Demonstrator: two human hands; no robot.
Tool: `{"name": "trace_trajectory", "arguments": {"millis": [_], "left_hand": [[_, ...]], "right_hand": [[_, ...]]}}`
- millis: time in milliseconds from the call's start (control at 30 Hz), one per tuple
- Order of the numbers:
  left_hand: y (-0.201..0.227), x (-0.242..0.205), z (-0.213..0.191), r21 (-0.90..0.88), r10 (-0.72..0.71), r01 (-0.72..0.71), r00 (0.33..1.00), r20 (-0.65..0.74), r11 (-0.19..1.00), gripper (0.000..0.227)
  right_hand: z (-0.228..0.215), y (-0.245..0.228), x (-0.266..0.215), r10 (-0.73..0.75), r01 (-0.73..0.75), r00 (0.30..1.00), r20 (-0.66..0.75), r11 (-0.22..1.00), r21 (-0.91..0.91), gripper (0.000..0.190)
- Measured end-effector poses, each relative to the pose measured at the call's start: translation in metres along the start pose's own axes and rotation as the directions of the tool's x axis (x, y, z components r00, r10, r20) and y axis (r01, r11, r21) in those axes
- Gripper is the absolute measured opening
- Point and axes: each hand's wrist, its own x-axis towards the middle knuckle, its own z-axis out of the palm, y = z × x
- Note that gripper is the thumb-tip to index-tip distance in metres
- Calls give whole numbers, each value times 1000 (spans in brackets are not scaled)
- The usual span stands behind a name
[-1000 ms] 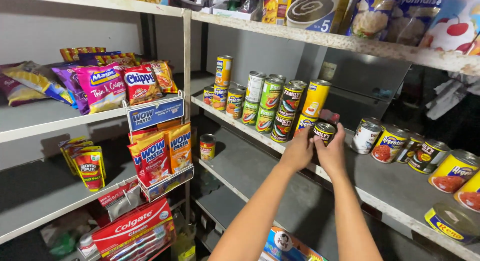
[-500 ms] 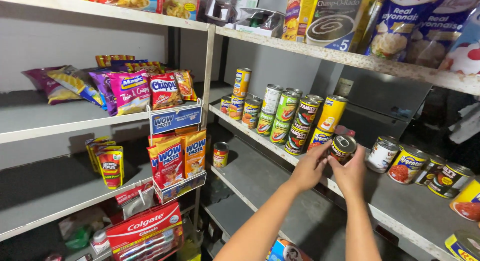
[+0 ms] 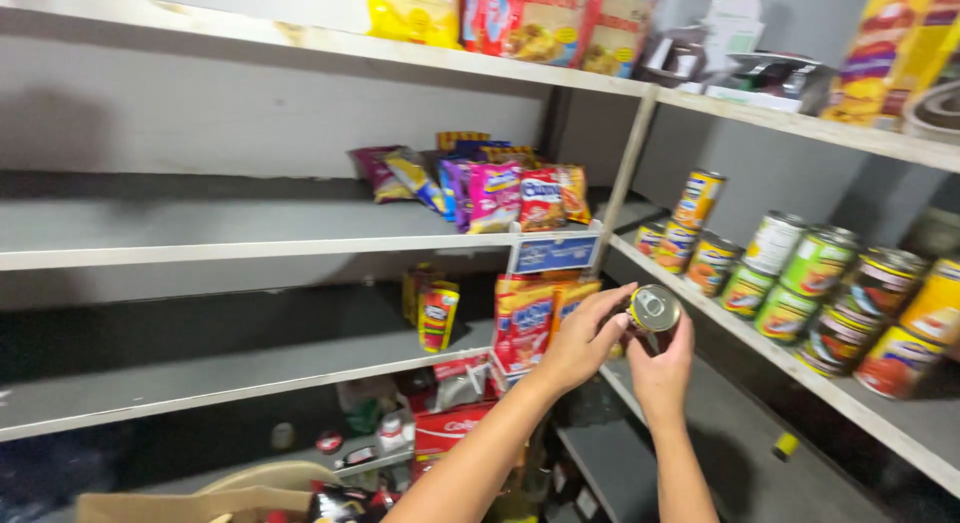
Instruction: Stocking snack packages and canned goods from boxes onto store shelves.
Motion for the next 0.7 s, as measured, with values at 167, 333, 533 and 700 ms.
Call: {"name": "trace_trajectory", "arguments": {"millis": [167,333,533,700], "left_hand": [[7,-52,-182,210,-44,89,977,-209,974,48],[19,-95,-349,117,-198,298,834,-515,947,37],[40,-136,-510,57,2,47,752,-660,997,47],[85,-153,-625,568,242,239,728,-641,787,56]], "right_hand": [[172,-58,-65,163,-264,908,385,938,226,55],[342,-125,-145,66,-316,868,491,838,445,64],[490,-257,-211,-79,-404,838,540,576,711,63],[573,-339,-211,-301,-134,772,560,783,607,70]]}}
